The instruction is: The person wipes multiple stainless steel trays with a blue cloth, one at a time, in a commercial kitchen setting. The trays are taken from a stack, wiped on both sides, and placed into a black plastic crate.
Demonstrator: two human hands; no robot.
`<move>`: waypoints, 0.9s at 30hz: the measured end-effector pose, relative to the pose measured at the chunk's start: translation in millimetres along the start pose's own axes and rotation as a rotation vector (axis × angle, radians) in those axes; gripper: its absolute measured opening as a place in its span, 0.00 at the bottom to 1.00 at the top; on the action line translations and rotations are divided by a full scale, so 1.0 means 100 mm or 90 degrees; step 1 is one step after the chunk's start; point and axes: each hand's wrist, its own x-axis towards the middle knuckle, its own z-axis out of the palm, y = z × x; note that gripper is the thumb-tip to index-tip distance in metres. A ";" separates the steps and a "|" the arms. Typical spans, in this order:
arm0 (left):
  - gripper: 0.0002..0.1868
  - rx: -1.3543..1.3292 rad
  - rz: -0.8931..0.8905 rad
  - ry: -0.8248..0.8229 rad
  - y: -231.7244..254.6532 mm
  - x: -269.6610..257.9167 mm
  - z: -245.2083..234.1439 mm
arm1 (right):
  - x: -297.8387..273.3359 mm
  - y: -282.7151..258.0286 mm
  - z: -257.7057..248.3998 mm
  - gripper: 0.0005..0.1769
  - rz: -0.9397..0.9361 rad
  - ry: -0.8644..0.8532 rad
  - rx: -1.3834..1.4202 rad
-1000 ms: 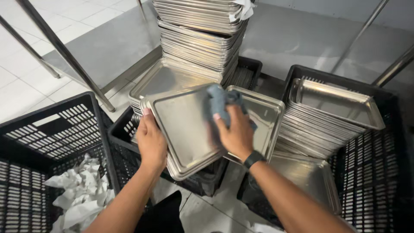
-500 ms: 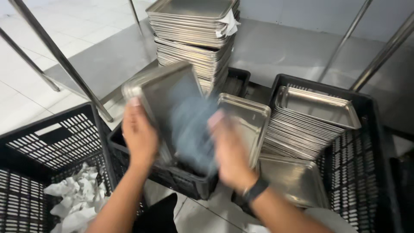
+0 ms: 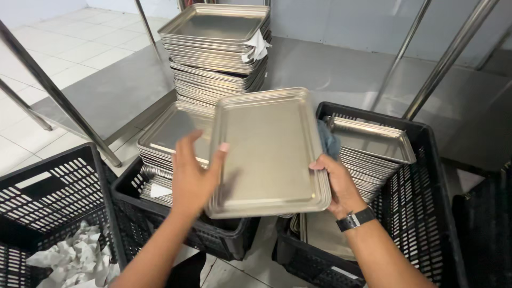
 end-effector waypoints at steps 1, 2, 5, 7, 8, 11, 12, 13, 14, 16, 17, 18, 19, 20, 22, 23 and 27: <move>0.38 -0.092 -0.224 -0.086 -0.14 0.06 0.00 | -0.01 0.00 0.03 0.26 -0.006 0.036 -0.081; 0.44 -0.184 -0.449 -0.169 -0.29 0.09 0.01 | -0.03 0.00 0.07 0.25 -0.012 0.072 -0.162; 0.42 -0.211 -0.536 -0.205 -0.70 -0.01 0.00 | -0.06 0.11 0.31 0.28 -0.279 0.130 -0.477; 0.40 -0.212 -0.500 -0.180 -0.91 0.01 -0.02 | -0.11 0.10 0.43 0.30 -0.286 0.197 -0.524; 0.39 -0.212 -0.483 -0.166 -0.99 0.01 -0.03 | -0.14 0.10 0.49 0.31 -0.289 0.229 -0.548; 0.38 -0.315 -0.432 -0.170 -1.11 -0.01 -0.05 | -0.15 0.19 0.69 0.32 -0.368 -0.003 -0.589; 0.38 -0.312 -0.491 -0.163 -1.13 -0.03 -0.06 | -0.12 0.34 0.81 0.37 -0.289 -0.069 -0.622; 0.37 -0.311 -0.545 -0.156 -1.13 -0.03 -0.04 | -0.09 0.53 0.94 0.43 -0.213 -0.133 -0.652; 0.38 -0.309 -0.599 -0.149 -1.15 -0.03 -0.03 | -0.11 0.75 1.07 0.40 -0.382 -0.237 -0.676; 0.38 -0.137 -0.428 -0.143 -1.21 -0.06 0.01 | -0.12 1.12 1.30 0.35 -0.537 -0.308 -0.773; 0.39 -0.051 -0.342 -0.139 -1.26 -0.09 0.01 | -0.09 1.26 1.38 0.33 -0.521 -0.272 -0.856; 0.37 -0.065 -0.370 -0.130 -1.32 -0.09 -0.03 | -0.04 1.36 1.45 0.31 -0.503 -0.234 -0.937; 0.35 -0.082 -0.397 -0.120 -1.37 -0.07 -0.06 | 0.05 1.42 1.48 0.30 -0.513 -0.223 -0.945; 0.33 -0.100 -0.423 -0.110 -1.40 -0.06 -0.08 | 0.16 1.45 1.51 0.29 -0.523 -0.212 -0.952; 0.34 -0.054 -0.312 -0.062 -1.47 -0.02 -0.12 | 0.27 1.52 1.54 0.28 -0.534 -0.195 -0.937; 0.35 -0.034 -0.253 -0.035 -1.49 0.03 -0.12 | 0.33 1.54 1.56 0.29 -0.543 -0.195 -0.919; 0.32 -0.038 -0.308 -0.017 -1.51 0.05 -0.11 | 0.61 1.59 1.62 0.31 -0.564 -0.146 -0.906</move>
